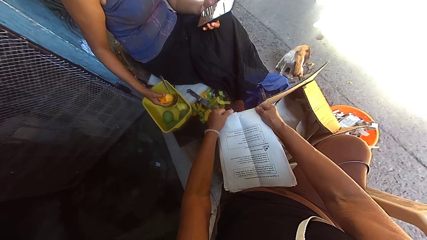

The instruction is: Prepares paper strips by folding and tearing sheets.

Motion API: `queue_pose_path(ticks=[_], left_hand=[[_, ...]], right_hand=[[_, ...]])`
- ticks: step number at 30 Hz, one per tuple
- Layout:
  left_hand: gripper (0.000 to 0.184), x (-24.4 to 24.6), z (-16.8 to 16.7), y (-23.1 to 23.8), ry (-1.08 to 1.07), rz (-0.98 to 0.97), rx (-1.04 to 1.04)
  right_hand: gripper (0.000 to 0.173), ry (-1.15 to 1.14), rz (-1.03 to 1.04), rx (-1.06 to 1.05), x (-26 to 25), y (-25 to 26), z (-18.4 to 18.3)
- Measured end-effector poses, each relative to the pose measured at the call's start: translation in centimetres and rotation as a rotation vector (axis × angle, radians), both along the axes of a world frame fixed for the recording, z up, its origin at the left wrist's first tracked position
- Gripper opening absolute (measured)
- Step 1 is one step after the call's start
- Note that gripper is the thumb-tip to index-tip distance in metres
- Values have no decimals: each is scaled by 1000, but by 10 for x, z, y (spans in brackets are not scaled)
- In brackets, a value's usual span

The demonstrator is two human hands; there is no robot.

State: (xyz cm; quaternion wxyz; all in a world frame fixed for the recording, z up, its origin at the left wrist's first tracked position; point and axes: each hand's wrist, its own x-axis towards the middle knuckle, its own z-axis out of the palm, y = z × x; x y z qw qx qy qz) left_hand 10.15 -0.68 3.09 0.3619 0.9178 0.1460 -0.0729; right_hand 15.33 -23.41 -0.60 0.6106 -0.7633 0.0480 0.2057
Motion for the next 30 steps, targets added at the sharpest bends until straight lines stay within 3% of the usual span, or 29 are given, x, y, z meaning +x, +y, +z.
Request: queue_pose_path(ticks=[7,18,22,25,27,28,30], left_hand=[[52,-12,-12,-6,14,124,-48],[52,-30,-8,-9,-54,217,-66],[54,-18,-3,-6,16,143,-10],[52,-9,4,-17,53,102,39],[50,-14,8,-19,4,162,67],[54,-20,7,-20,-56,216,69],[86,-38,3,-23,-173,367,-13]], right_hand=[[28,46,-162,-17,-38,10,-3],[25,114,-374,39,-49,-2,-19],[28,89,-255,11,-41,-20,-13],[39,138,-198,167,-39,-33,14],[30,239,-162,280,-40,-40,31],[25,297,-107,309,-42,-43,37],[15,344,1,313,-47,-49,38]])
